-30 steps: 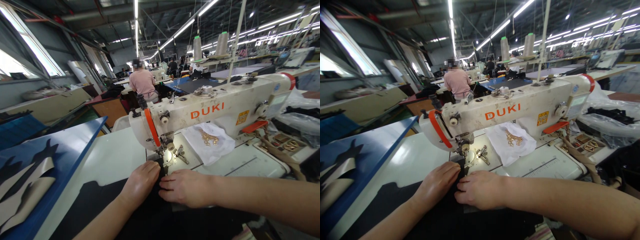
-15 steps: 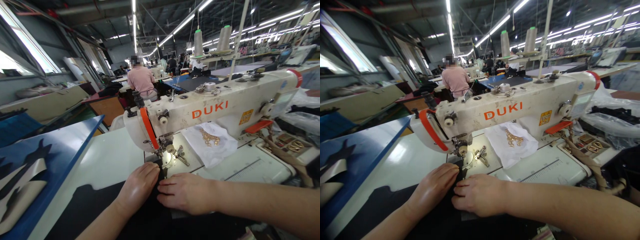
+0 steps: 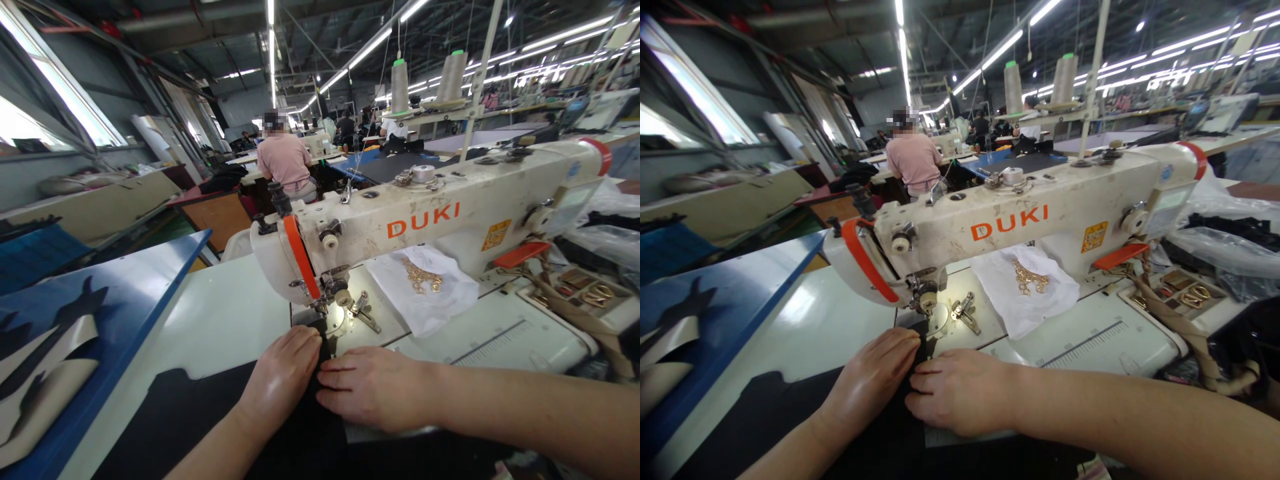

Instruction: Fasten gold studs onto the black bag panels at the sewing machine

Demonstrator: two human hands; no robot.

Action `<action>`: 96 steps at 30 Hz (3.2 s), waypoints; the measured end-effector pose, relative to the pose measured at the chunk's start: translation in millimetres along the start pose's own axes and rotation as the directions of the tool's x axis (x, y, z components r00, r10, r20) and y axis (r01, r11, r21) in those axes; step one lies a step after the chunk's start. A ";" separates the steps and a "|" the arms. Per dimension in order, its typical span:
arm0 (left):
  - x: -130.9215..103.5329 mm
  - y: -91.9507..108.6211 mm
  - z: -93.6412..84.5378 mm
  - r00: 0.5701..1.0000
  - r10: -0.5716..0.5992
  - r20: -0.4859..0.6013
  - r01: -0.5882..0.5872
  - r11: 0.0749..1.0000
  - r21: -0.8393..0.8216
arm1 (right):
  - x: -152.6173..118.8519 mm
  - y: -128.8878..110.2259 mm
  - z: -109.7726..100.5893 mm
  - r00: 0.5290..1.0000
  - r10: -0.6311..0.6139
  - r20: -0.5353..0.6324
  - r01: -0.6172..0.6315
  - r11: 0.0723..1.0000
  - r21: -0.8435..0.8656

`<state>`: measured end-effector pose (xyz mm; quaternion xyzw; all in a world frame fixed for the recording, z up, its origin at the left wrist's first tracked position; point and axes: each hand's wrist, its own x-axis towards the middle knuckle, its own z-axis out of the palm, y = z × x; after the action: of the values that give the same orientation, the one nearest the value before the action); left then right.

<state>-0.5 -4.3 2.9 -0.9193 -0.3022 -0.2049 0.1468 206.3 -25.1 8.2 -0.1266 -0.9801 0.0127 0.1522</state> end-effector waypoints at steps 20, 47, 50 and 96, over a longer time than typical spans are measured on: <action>3.5 5.6 -2.9 0.990 -0.132 -0.050 0.125 0.984 -0.125 | 13.3 8.7 9.7 0.960 0.264 -0.094 -0.277 0.945 -0.174; 14.2 -0.4 7.9 0.973 -0.230 -0.015 0.226 0.965 -0.136 | 14.8 28.6 4.1 0.977 0.213 -0.019 -0.212 0.950 -0.229; 16.0 -4.0 11.5 0.974 -0.227 -0.027 0.221 0.966 -0.138 | 14.6 32.5 3.7 0.976 0.216 -0.029 -0.216 0.946 -0.242; 8.7 -9.9 14.9 0.970 -0.237 -0.054 0.223 0.956 -0.189 | 2.6 20.3 -1.8 0.990 0.130 0.048 -0.127 0.989 -0.072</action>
<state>4.1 13.5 -4.6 -0.8789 -0.3814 -0.2823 0.0488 209.4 -4.8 9.5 -0.1943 -0.9734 -0.0081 0.1211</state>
